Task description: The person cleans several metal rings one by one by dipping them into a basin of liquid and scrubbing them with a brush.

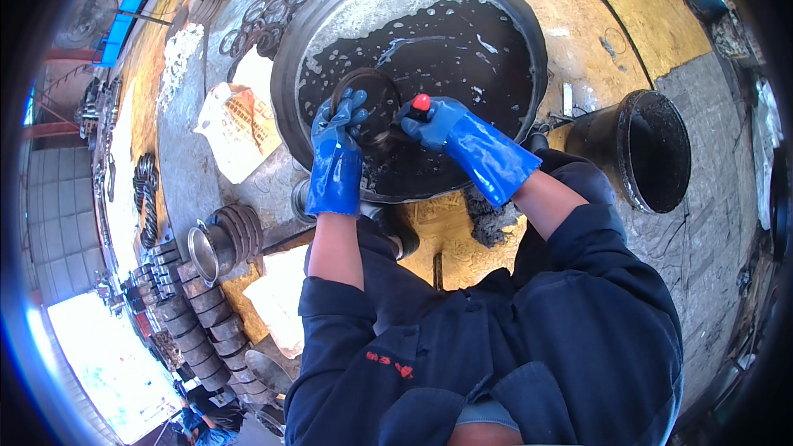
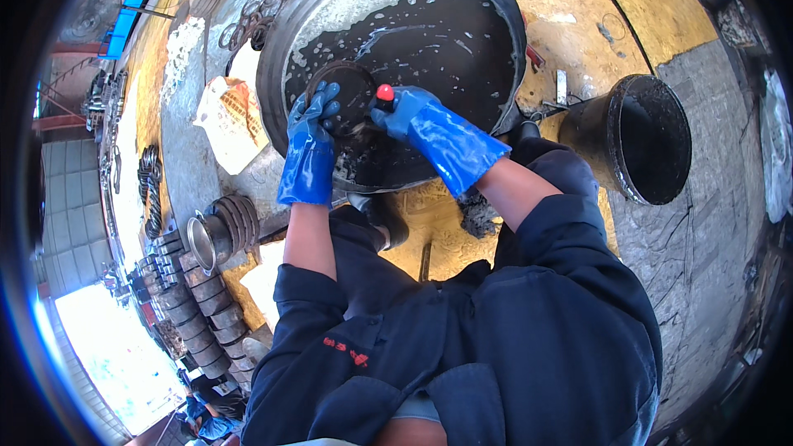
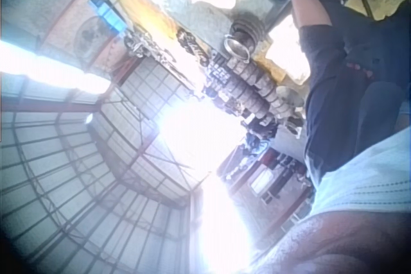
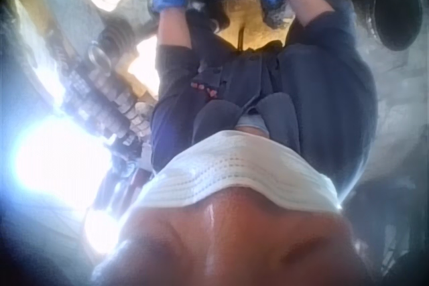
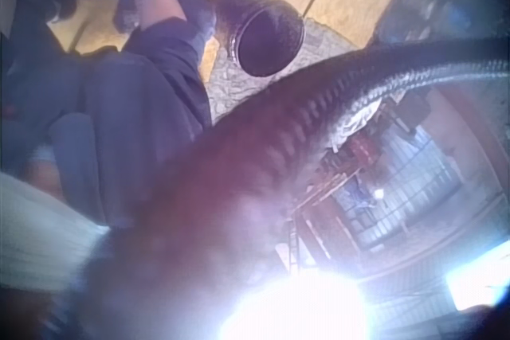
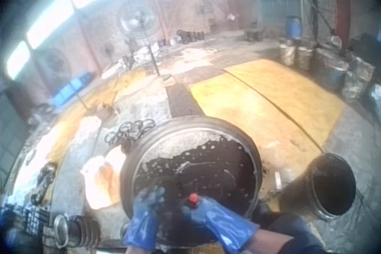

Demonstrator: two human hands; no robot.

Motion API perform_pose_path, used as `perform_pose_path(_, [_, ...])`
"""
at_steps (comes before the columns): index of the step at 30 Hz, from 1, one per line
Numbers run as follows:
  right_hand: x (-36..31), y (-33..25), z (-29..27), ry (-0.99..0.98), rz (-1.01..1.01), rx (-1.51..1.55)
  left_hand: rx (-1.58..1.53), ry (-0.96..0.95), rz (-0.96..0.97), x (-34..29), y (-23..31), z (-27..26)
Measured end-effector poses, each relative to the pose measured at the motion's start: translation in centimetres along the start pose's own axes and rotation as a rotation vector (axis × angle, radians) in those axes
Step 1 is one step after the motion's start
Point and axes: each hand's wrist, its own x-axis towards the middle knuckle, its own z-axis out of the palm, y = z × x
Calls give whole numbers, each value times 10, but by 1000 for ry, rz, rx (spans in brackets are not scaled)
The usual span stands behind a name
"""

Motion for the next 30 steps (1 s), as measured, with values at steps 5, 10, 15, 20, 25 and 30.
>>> perform_pose_path(5, [6, 14, -6, 354, -367, -466, 18, -87, -203, 0, 1, 0])
perform_pose_path(10, [23, 36, -16, 525, -292, 186, 54, -101, -173, 1, -2, 1])
perform_pose_path(15, [17, 15, -33, 403, -118, 90, 38, -101, -162, -6, -1, -1])
perform_pose_path(20, [13, -12, -35, 348, -344, 189, 55, -88, -204, -1, 2, 2])
perform_pose_path(25, [21, 9, -31, 317, -61, 161, -10, -43, -127, 1, 4, 0])
perform_pose_path(30, [12, 20, -14, 149, 103, 327, -14, -73, -23, 8, -1, -6])
